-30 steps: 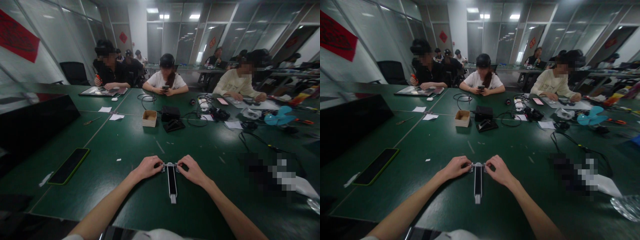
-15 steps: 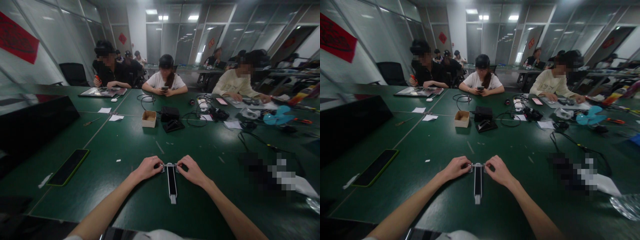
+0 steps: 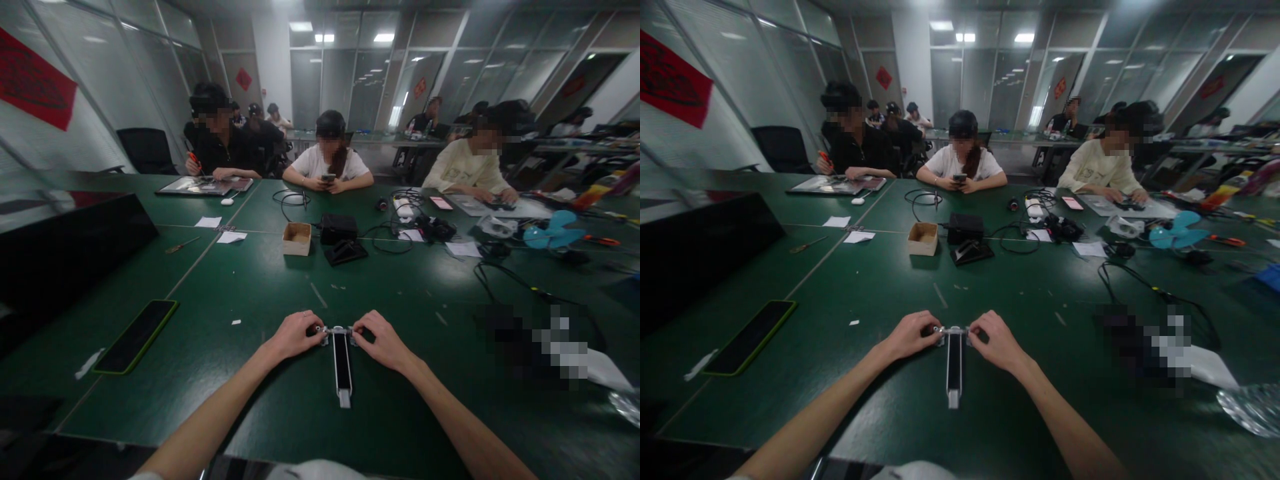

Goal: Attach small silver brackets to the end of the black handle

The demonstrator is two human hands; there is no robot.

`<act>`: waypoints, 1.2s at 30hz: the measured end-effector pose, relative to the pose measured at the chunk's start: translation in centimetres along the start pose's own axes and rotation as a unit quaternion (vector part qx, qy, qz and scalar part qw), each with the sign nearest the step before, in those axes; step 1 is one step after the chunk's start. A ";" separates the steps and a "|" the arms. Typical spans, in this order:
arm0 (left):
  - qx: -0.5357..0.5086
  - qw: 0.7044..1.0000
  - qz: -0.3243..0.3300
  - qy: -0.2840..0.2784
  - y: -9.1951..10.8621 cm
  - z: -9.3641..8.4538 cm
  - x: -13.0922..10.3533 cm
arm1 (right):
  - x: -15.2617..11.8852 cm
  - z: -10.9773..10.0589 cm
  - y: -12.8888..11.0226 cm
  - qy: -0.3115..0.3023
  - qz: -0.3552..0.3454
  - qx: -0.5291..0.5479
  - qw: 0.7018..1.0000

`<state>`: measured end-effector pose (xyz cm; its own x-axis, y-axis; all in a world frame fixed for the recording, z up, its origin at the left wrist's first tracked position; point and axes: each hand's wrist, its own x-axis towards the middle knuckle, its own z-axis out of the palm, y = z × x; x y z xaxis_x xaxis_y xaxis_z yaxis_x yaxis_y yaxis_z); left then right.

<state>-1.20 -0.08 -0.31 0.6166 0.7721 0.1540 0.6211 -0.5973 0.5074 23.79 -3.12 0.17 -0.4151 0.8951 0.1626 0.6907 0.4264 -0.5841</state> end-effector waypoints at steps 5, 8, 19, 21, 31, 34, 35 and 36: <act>-0.022 1.000 0.017 0.007 -0.1 -0.1 -0.1 | 0.0 0.2 0.2 0.005 -0.006 0.000 1.000; -0.035 0.999 0.025 0.023 -0.1 0.0 -0.1 | 0.0 0.3 0.3 0.012 -0.015 -0.002 1.000; -0.012 0.997 0.059 0.049 -0.1 0.0 -0.2 | 0.0 0.0 -0.1 -0.002 0.003 -0.002 1.000; -0.010 0.997 0.054 0.055 -0.1 0.0 -0.2 | 0.0 -0.1 -0.1 -0.004 0.003 -0.002 1.000; -0.011 0.996 0.071 0.056 0.1 -0.2 -0.3 | 0.1 0.0 -0.2 -0.005 0.004 0.003 1.000; 0.012 0.997 0.063 0.048 -0.1 0.0 -0.3 | 0.1 0.0 -0.2 -0.002 0.000 0.000 1.000; 0.018 0.997 0.067 0.046 -0.1 0.1 -0.3 | 0.1 0.1 -0.1 -0.001 -0.002 -0.003 1.000; 0.021 0.996 0.074 0.047 -0.2 0.2 -0.3 | 0.1 0.1 -0.1 0.001 -0.003 -0.005 1.000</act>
<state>-1.40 -0.25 -0.60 0.6561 0.6906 0.3043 0.5479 -0.7132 0.4372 23.64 -3.09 0.16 -0.4188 0.8924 0.1678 0.6936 0.4337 -0.5752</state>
